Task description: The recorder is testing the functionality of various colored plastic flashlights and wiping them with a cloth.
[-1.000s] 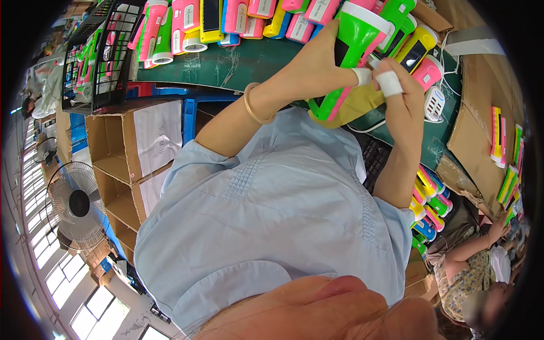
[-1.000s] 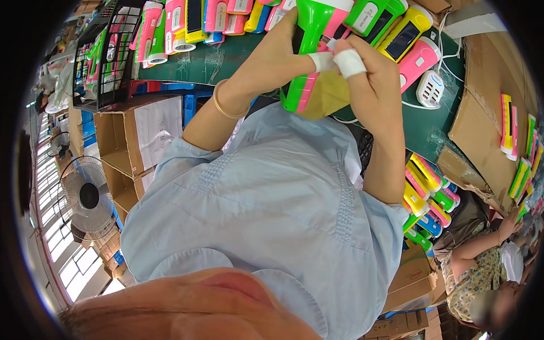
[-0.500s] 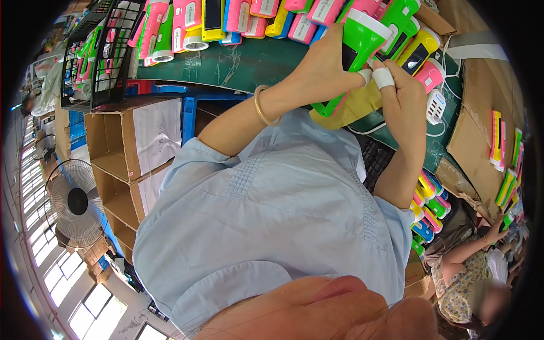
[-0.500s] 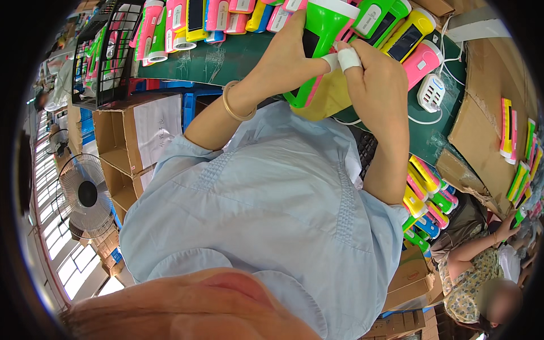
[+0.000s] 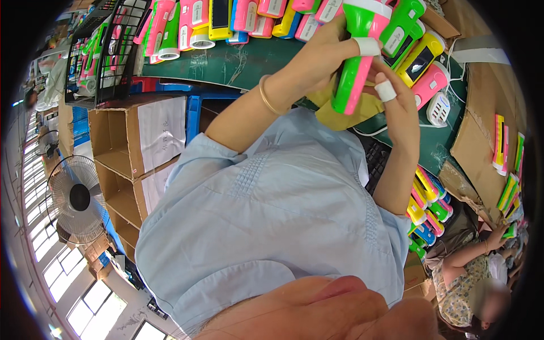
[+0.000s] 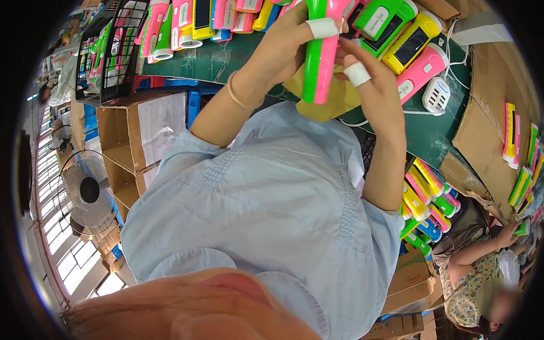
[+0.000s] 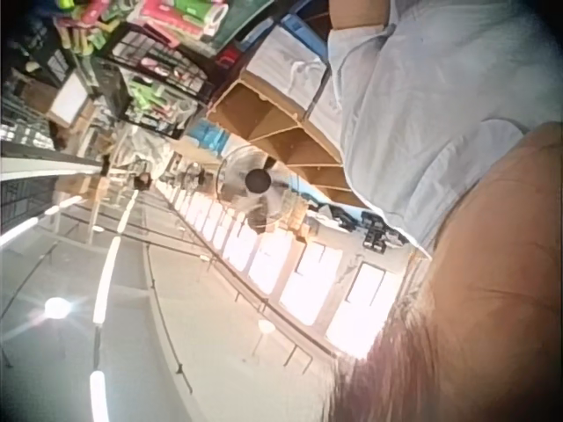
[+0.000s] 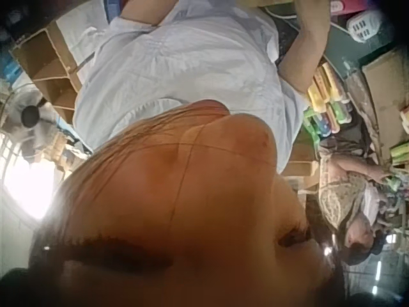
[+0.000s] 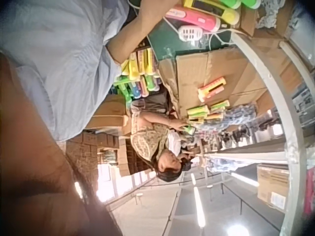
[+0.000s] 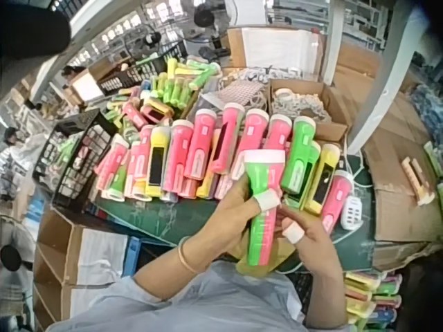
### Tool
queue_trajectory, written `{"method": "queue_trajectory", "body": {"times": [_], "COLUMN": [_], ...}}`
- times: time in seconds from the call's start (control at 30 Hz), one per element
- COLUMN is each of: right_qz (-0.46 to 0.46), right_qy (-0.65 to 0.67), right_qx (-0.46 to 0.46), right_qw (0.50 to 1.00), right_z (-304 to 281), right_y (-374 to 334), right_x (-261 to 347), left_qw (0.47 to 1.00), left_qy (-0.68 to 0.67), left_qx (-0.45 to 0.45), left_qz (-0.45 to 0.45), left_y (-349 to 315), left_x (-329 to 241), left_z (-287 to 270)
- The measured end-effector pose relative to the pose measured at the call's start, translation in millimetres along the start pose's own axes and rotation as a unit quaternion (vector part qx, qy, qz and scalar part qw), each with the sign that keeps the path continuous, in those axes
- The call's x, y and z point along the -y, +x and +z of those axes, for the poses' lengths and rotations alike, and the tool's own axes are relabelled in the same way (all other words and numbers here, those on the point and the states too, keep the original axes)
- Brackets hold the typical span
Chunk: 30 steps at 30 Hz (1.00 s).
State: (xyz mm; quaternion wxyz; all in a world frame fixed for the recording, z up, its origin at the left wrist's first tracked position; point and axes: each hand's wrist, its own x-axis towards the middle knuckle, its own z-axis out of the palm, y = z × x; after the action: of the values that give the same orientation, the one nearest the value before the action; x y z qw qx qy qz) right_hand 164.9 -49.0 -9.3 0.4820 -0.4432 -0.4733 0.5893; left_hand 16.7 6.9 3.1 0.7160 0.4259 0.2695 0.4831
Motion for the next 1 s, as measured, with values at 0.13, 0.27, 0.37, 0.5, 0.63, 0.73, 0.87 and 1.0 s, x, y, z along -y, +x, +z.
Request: {"method": "queue_trajectory", "body": {"times": [0.13,0.27,0.37,0.5,0.63,0.73,0.87,1.0], "right_qz": [0.051,0.064,0.013,0.107,-0.231,-0.142,0.004,0.045], "right_qy": [-0.073,0.073,0.046,0.066,-0.437,-0.285,-0.041,0.014], "right_qx": [0.026,0.047,0.024,0.03,-0.216,-0.109,-0.029,0.033], "right_qw": [0.996,0.994,0.999,0.992,0.843,0.942,0.999,0.998], "right_z": [3,-2,2,-2,22,14,-1,-5], "right_y": [6,13,6,11,6,2,8,9], "right_x": [-12,-26,-26,-23,-14,-17,-24,-27], "left_qw": [0.994,0.944,0.941,0.963,0.972,0.952,0.966,0.985], "left_qy": [-0.06,0.192,0.205,-0.234,-0.201,-0.214,-0.231,-0.157], "left_qx": [-0.077,-0.116,-0.132,0.023,-0.119,-0.218,-0.116,-0.072], "left_qz": [0.051,0.244,0.236,-0.128,0.016,0.028,-0.016,-0.021], "left_y": [4,11,7,31,19,22,18,15], "left_x": [1,29,38,26,2,10,12,15], "left_z": [13,2,-2,-18,15,14,11,10]}}
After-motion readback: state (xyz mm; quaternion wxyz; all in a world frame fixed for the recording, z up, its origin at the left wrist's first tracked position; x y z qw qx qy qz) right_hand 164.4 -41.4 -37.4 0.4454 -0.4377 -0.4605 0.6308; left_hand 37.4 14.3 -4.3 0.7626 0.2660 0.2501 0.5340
